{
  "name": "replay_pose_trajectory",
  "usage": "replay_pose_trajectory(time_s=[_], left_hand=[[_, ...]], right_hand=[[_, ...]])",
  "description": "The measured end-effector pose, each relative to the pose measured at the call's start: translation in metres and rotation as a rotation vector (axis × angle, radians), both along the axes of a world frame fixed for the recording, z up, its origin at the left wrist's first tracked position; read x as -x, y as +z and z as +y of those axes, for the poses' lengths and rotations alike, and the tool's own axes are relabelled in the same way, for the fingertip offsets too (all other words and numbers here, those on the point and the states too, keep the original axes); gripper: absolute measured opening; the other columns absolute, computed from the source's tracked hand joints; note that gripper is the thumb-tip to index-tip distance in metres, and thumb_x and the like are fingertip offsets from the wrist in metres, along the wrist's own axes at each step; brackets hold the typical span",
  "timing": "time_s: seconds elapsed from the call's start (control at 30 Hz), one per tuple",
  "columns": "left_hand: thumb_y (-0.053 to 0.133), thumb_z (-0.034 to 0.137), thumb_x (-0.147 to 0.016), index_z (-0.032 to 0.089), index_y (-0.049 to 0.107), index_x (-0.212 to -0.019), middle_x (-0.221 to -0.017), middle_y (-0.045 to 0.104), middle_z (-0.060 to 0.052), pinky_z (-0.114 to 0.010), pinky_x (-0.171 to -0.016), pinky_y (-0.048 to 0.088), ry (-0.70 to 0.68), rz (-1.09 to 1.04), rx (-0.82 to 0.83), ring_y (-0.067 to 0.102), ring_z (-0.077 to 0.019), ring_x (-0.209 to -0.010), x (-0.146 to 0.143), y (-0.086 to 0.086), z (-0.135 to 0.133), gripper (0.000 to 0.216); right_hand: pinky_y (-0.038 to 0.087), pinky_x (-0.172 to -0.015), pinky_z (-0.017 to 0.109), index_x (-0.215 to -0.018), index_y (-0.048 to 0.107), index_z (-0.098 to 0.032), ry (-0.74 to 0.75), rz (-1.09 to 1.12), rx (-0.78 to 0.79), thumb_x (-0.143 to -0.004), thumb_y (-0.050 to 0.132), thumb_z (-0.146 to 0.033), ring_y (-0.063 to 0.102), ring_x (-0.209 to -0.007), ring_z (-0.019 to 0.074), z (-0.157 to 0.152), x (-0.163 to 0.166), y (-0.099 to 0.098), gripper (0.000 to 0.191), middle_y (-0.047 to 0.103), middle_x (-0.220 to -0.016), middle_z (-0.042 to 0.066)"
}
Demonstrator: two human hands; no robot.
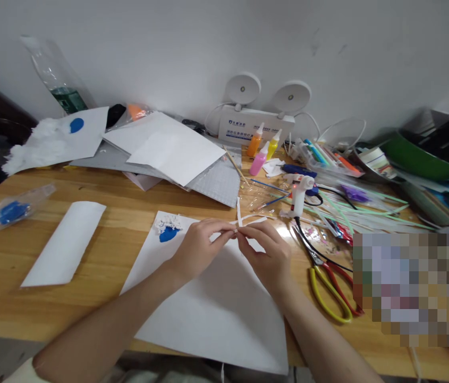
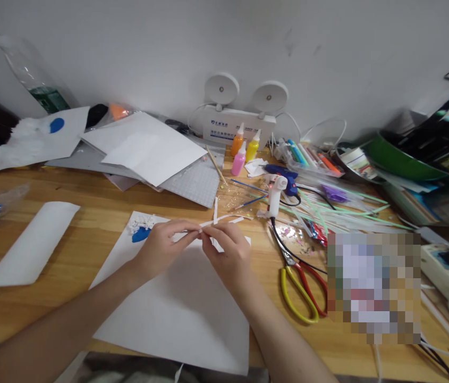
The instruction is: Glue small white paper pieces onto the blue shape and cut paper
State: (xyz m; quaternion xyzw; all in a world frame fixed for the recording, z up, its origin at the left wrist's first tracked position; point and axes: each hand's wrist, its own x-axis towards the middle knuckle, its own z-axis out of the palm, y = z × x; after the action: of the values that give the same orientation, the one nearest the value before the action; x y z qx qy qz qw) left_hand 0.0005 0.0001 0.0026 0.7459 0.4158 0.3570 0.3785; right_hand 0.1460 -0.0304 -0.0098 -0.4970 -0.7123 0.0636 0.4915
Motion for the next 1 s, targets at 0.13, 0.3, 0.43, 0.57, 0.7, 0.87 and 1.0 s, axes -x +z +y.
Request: replay_pose_trajectory(time_s=[0.13,0.3,0.43,0.57,0.7,0.87,1.0], left_hand=[[0.053,0.024,-0.076,0.019,0.063,-0.083,-0.082,0.067,0.0,-0.022,-0.072,0.046,0.011,-0.02,-0.005,0.06,-0.0115,-0.077,-0.0008,0.0009,-0.0013,0.013],[0.053,0.023,-0.075,0.019,0.062,-0.083,-0.08,0.066,0.0,-0.024,-0.07,0.047,0.05,-0.041,-0.009,0.06,-0.012,-0.074,-0.0009,0.0025,-0.0016,0.012],[0.052,0.021,-0.075,0.019,0.062,-0.082,-0.079,0.066,0.0,-0.024,-0.07,0.047,0.073,-0.043,-0.01,0.06,-0.0123,-0.073,-0.0007,0.0016,-0.0013,0.012],[0.051,0.021,-0.075,0.019,0.062,-0.082,-0.081,0.066,-0.001,-0.024,-0.07,0.047,0.058,-0.038,-0.005,0.06,-0.0129,-0.075,-0.0009,0.0017,-0.0015,0.013],[0.049,0.02,-0.076,0.018,0.062,-0.083,-0.084,0.067,-0.002,-0.025,-0.073,0.047,0.021,-0.029,0.015,0.06,-0.0129,-0.078,-0.0011,0.0034,-0.0023,0.015],[0.05,0.019,-0.075,0.018,0.063,-0.083,-0.084,0.067,-0.001,-0.024,-0.073,0.047,0.029,-0.035,0.033,0.06,-0.0129,-0.078,-0.0012,0.0038,-0.0027,0.015],[0.049,0.021,-0.076,0.018,0.063,-0.085,-0.083,0.067,-0.002,-0.025,-0.073,0.047,0.015,-0.047,0.068,0.061,-0.0135,-0.078,-0.0006,0.0041,-0.0027,0.017]], right_hand=[[0.045,-0.058,0.026,-0.073,0.059,-0.018,-0.01,0.016,0.031,-0.072,0.055,-0.009,0.054,-0.064,0.013,0.0,-0.0002,0.0039,0.01,0.058,-0.068,0.003],[0.042,-0.055,0.024,-0.069,0.055,-0.018,-0.004,0.056,0.111,-0.071,0.055,-0.011,0.05,-0.06,0.0118,-0.0005,-0.0004,0.0092,0.007,0.055,-0.064,0.001],[0.042,-0.055,0.023,-0.07,0.055,-0.018,0.045,0.056,0.136,-0.071,0.056,-0.011,0.05,-0.06,0.0109,-0.0017,0.0007,0.0094,0.007,0.055,-0.065,0.0],[0.042,-0.055,0.023,-0.071,0.056,-0.018,0.052,0.058,0.13,-0.071,0.056,-0.01,0.051,-0.06,0.0106,-0.0019,0.0017,0.0091,0.008,0.056,-0.065,0.0],[0.043,-0.055,0.024,-0.072,0.057,-0.019,0.051,0.055,0.123,-0.072,0.055,-0.011,0.051,-0.06,0.011,-0.0012,0.0018,0.009,0.008,0.056,-0.066,0.001],[0.044,-0.056,0.024,-0.073,0.058,-0.018,0.04,0.066,0.127,-0.073,0.056,-0.011,0.052,-0.061,0.0113,-0.0005,0.0007,0.0083,0.007,0.058,-0.067,0.002],[0.045,-0.056,0.024,-0.074,0.061,-0.018,0.014,0.072,0.132,-0.074,0.057,-0.013,0.054,-0.062,0.0118,-0.0012,-0.0007,0.0079,0.007,0.06,-0.068,0.002]])
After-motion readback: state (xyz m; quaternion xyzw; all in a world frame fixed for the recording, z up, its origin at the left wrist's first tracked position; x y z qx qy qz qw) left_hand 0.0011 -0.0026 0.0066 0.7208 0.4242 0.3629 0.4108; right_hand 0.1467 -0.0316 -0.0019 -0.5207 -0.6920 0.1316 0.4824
